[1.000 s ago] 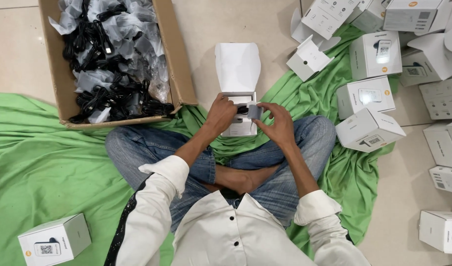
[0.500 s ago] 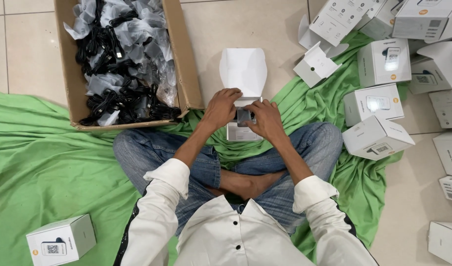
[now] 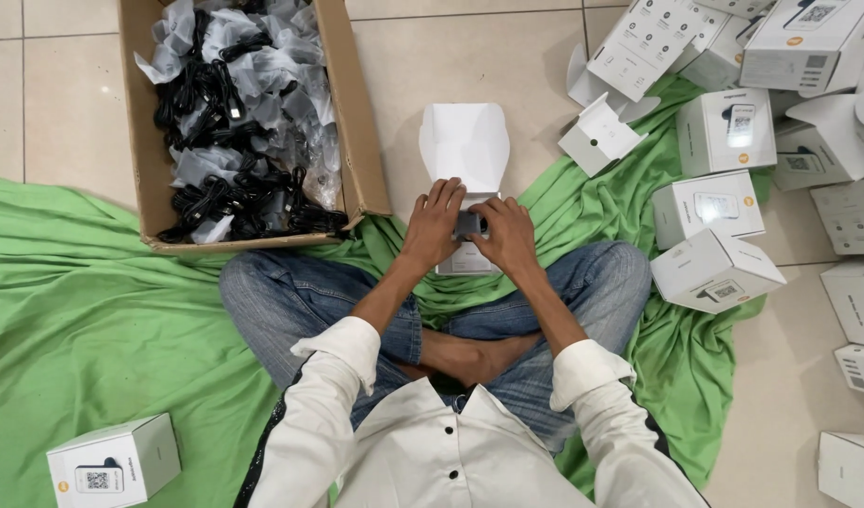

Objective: The person packs electronic device kits into boxes and stacks them.

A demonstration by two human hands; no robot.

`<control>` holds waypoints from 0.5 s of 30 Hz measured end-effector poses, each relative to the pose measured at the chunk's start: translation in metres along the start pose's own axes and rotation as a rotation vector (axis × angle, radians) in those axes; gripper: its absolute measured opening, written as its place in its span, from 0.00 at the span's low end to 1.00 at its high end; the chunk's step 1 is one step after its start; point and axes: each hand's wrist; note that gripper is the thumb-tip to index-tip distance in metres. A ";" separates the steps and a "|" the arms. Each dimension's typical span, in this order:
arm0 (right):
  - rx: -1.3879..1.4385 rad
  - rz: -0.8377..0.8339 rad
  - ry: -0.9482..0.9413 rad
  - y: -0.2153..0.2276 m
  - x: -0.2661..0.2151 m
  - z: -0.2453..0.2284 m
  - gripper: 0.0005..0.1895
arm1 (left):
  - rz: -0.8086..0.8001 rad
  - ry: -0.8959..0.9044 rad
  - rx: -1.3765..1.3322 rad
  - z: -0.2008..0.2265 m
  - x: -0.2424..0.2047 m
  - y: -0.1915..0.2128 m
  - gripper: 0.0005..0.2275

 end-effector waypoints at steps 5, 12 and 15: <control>0.057 -0.012 -0.015 0.009 0.001 0.006 0.24 | 0.103 -0.035 0.094 0.004 0.004 -0.004 0.40; 0.111 -0.026 0.007 0.008 0.004 0.015 0.23 | 0.118 -0.074 -0.015 0.003 0.003 -0.004 0.42; 0.149 -0.054 0.001 0.009 0.009 0.017 0.22 | 0.115 -0.083 0.031 -0.002 0.005 -0.007 0.43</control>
Point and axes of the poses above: each hand's wrist, its own x-axis towards the middle knuckle, its own y-axis out of the back of the hand, z = x × y, and after that the axes turned 12 degrees about -x, right-handed
